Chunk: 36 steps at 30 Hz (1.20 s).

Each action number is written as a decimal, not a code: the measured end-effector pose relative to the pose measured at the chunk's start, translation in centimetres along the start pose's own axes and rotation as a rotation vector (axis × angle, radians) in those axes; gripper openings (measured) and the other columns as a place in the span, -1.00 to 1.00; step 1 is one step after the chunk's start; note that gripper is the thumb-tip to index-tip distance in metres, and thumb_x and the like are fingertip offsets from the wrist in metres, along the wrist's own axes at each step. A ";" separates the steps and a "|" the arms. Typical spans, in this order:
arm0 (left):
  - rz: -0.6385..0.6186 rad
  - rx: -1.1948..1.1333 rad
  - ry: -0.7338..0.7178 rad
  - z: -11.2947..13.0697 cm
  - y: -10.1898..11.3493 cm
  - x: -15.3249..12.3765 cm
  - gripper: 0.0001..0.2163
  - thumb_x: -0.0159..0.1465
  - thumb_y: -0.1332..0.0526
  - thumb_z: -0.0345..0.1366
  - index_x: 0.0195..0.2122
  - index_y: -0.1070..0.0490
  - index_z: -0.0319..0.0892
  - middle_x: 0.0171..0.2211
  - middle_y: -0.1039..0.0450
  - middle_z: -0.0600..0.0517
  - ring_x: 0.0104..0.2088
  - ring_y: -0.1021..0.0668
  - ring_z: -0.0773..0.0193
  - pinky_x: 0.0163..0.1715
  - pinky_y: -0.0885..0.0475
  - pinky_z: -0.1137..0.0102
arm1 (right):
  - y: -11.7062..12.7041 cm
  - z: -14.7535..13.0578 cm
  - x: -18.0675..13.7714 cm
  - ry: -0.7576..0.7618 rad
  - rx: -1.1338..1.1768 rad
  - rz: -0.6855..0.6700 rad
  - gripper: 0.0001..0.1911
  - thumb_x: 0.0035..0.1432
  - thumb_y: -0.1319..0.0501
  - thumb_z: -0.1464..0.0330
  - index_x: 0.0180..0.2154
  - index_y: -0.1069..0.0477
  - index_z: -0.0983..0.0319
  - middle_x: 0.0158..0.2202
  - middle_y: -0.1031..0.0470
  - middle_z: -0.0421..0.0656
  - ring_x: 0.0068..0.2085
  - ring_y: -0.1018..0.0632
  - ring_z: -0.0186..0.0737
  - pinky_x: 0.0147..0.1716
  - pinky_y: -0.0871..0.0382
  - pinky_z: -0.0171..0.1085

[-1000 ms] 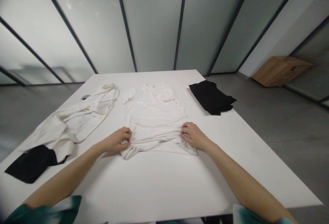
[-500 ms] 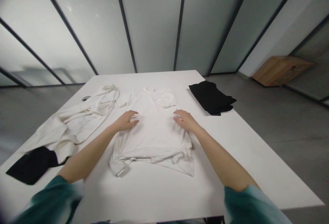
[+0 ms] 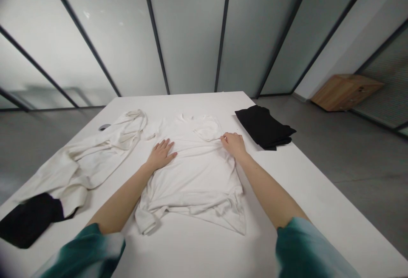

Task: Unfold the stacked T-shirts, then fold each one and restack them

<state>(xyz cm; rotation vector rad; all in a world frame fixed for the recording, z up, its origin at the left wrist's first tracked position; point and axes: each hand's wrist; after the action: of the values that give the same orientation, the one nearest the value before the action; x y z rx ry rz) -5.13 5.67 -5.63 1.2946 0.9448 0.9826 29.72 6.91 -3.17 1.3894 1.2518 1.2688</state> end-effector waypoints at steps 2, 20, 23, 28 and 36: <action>0.000 -0.009 -0.002 -0.1 -0.1 0.0 -0.40 0.39 0.04 0.07 0.36 -0.14 -0.13 0.41 0.00 -0.13 0.39 -0.10 0.01 0.34 -0.04 0.09 | 0.2 -0.1 2.3 -0.081 0.038 0.042 -0.62 0.31 0.02 0.28 -0.13 -0.55 0.24 -0.13 -0.61 0.02 -0.08 -0.55 -0.03 -0.10 -0.33 -0.17; 0.000 -0.023 -0.007 -0.1 -0.4 0.1 -0.37 0.38 0.06 0.10 0.36 -0.13 -0.15 0.41 0.02 -0.16 0.40 -0.09 -0.02 0.34 -0.02 0.06 | -2.4 -0.7 12.0 -0.283 0.034 0.007 -0.65 0.27 -0.05 0.35 -0.08 -0.55 0.29 -0.09 -0.59 0.12 -0.03 -0.57 0.07 -0.13 -0.40 -0.11; -0.001 -0.025 -0.008 -0.1 -0.5 0.1 -0.37 0.38 0.07 0.10 0.37 -0.13 -0.16 0.41 0.03 -0.16 0.40 -0.08 -0.02 0.34 -0.02 0.06 | -2.2 0.2 12.2 -0.339 0.094 0.044 -0.67 0.26 -0.07 0.35 -0.11 -0.55 0.28 -0.11 -0.60 0.10 -0.04 -0.58 0.04 -0.14 -0.39 -0.16; -0.008 -0.017 0.004 0.0 -0.3 0.0 -0.38 0.38 0.06 0.10 0.37 -0.12 -0.11 0.42 0.01 -0.11 0.40 -0.08 0.02 0.35 -0.01 0.10 | -1.9 1.0 12.3 -0.386 0.181 0.094 -0.68 0.25 -0.07 0.37 -0.13 -0.56 0.31 -0.12 -0.60 0.11 -0.05 -0.58 0.00 -0.13 -0.37 -0.21; -0.007 -0.010 -0.004 -0.2 -0.4 0.2 -0.38 0.39 0.07 0.10 0.37 -0.12 -0.13 0.42 0.03 -0.12 0.40 -0.08 0.00 0.34 -0.01 0.09 | -2.1 1.3 9.1 -0.293 0.252 0.031 -0.66 0.25 -0.08 0.27 -0.09 -0.52 0.28 -0.15 -0.59 0.01 -0.12 -0.56 -0.07 -0.18 -0.34 -0.25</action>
<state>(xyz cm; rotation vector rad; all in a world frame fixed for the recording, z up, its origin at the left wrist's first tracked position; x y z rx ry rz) -5.20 5.89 -6.07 1.2838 0.9397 0.9781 30.57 16.25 -4.13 1.7110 1.2179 0.9079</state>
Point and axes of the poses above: each hand's wrist, its own x-axis towards the middle knuckle, its own y-axis out of the back of the hand, z = x × y
